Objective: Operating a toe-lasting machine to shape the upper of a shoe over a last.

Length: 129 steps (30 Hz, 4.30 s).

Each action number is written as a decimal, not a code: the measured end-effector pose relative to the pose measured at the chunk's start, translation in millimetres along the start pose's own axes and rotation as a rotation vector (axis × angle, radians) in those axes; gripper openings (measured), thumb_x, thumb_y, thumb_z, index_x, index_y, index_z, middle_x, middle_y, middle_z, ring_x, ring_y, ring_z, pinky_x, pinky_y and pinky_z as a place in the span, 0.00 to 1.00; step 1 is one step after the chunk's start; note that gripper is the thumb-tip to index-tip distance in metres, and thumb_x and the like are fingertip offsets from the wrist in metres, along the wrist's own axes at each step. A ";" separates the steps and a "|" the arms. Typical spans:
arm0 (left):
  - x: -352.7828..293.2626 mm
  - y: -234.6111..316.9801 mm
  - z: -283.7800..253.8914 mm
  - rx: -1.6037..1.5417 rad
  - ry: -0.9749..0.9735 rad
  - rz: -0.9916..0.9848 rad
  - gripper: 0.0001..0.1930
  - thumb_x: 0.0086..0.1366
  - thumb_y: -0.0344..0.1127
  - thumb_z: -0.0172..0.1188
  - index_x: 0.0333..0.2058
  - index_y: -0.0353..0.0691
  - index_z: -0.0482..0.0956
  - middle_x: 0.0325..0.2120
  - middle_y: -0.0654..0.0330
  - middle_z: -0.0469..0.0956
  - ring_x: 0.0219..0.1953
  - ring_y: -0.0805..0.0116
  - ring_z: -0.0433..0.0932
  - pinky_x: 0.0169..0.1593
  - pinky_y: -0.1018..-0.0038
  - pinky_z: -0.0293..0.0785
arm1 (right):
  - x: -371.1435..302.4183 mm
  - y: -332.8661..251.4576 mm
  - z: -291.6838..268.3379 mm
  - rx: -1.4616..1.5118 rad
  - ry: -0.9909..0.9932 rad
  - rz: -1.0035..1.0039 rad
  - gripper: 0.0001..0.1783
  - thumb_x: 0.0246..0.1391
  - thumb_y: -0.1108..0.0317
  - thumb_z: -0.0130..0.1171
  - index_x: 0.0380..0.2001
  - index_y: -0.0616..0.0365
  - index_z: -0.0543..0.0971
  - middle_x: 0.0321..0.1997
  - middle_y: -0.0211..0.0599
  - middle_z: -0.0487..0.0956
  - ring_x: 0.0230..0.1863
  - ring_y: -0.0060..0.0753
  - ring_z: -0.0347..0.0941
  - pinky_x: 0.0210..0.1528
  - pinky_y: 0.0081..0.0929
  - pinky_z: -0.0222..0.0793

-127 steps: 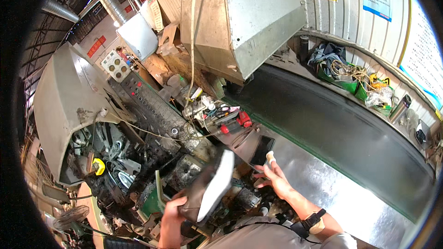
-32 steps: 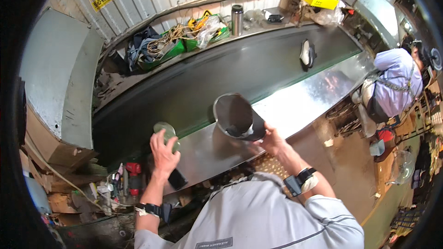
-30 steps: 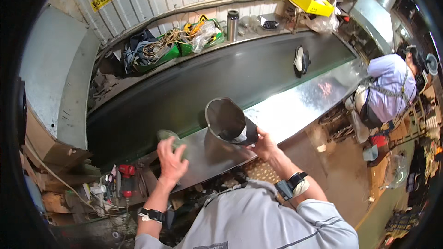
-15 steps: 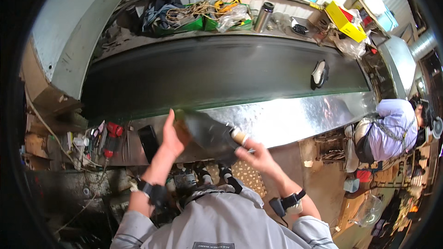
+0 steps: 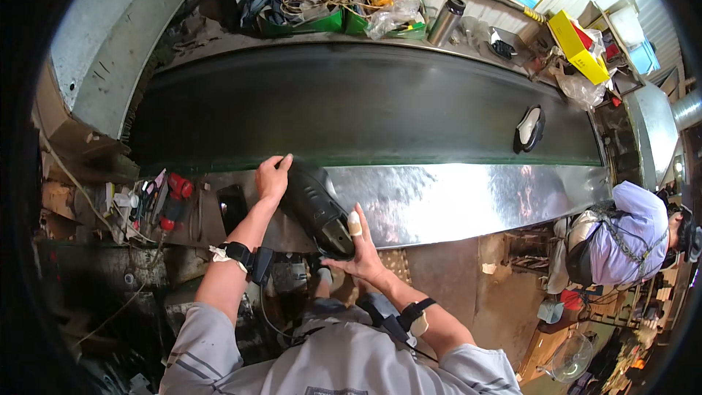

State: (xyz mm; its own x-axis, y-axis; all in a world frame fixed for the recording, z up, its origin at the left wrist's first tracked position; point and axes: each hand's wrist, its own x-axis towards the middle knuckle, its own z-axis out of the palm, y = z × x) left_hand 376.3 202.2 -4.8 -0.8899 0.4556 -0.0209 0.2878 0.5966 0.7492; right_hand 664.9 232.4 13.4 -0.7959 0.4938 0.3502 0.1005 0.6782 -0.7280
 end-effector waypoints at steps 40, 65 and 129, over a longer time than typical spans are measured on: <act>-343.9 -29.4 -345.3 -0.119 0.830 -0.404 0.19 0.56 0.48 0.67 0.32 0.35 0.79 0.27 0.49 0.82 0.31 0.56 0.82 0.39 0.64 0.75 | -34.2 -251.6 83.1 0.921 -0.841 0.263 0.09 0.67 0.72 0.57 0.47 0.63 0.78 0.33 0.21 0.77 0.34 0.11 0.68 0.35 0.14 0.64; -594.0 -159.0 -503.5 -1.507 1.390 -0.616 0.16 0.69 0.48 0.62 0.42 0.41 0.83 0.35 0.65 0.84 0.31 0.74 0.80 0.31 0.76 0.70 | -183.0 -570.7 287.7 1.352 -1.216 0.758 0.11 0.66 0.71 0.57 0.50 0.58 0.75 0.39 0.31 0.81 0.35 0.24 0.78 0.38 0.26 0.77; -757.1 -355.4 -355.8 -0.636 1.523 -0.976 0.27 0.57 0.29 0.71 0.54 0.24 0.76 0.51 0.45 0.80 0.53 0.59 0.79 0.58 0.68 0.72 | -66.7 -293.6 403.4 0.426 -1.260 0.470 0.49 0.54 0.66 0.69 0.70 0.73 0.53 0.63 0.52 0.74 0.65 0.43 0.68 0.64 0.40 0.65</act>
State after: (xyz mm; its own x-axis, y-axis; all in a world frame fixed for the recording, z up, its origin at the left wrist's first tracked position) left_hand 821.8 -589.9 -19.7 -0.2522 -0.9280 -0.2744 -0.2683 -0.2055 0.9412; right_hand 447.6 -219.2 -33.9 -0.7546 -0.3399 -0.5613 0.4970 0.2625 -0.8271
